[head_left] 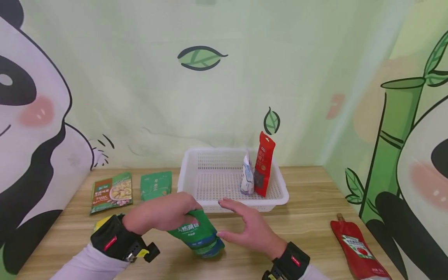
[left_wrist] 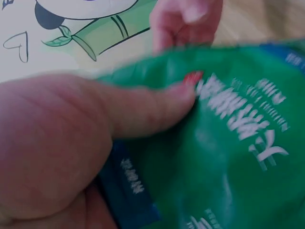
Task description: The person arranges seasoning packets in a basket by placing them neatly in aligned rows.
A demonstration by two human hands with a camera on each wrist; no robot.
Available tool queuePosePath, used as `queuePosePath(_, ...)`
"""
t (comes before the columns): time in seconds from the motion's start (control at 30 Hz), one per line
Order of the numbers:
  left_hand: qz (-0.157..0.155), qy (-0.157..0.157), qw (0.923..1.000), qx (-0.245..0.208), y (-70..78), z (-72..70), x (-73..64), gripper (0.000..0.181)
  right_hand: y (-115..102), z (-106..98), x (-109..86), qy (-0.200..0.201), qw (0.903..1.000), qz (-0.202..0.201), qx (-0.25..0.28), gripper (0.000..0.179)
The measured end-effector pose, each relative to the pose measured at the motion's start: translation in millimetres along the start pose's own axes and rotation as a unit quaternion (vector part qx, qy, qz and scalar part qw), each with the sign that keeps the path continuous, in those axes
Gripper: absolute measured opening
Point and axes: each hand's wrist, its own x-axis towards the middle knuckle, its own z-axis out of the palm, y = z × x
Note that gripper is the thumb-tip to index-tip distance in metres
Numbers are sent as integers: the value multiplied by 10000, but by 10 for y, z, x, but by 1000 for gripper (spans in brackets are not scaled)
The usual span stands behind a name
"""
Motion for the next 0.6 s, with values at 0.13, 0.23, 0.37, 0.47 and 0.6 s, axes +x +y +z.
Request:
queuePosePath(0.13, 418, -105, 9986, 317, 82, -63, 5, 7, -38, 149, -23, -249, 9965, 331, 724, 70)
queuePosePath(0.23, 540, -163, 9982, 207, 139, -98, 13, 9, -54, 254, -34, -539, 9873, 721, 1311, 65)
queuePosePath(0.37, 693, -117, 9973, 236, 201, -134, 29, 10, -70, 400, -61, -822, 9714, 1017, 1982, 54)
queuePosePath(0.47, 793, 7, 9961, 385, 235, -159, 35, 10, -81, 490, -89, -852, 9628, 1073, 2331, 50)
queuePosePath(0.6, 771, 65, 9962, 407, 263, -196, 36, 10, -100, 564, -106, -838, 9558, 1051, 2615, 48)
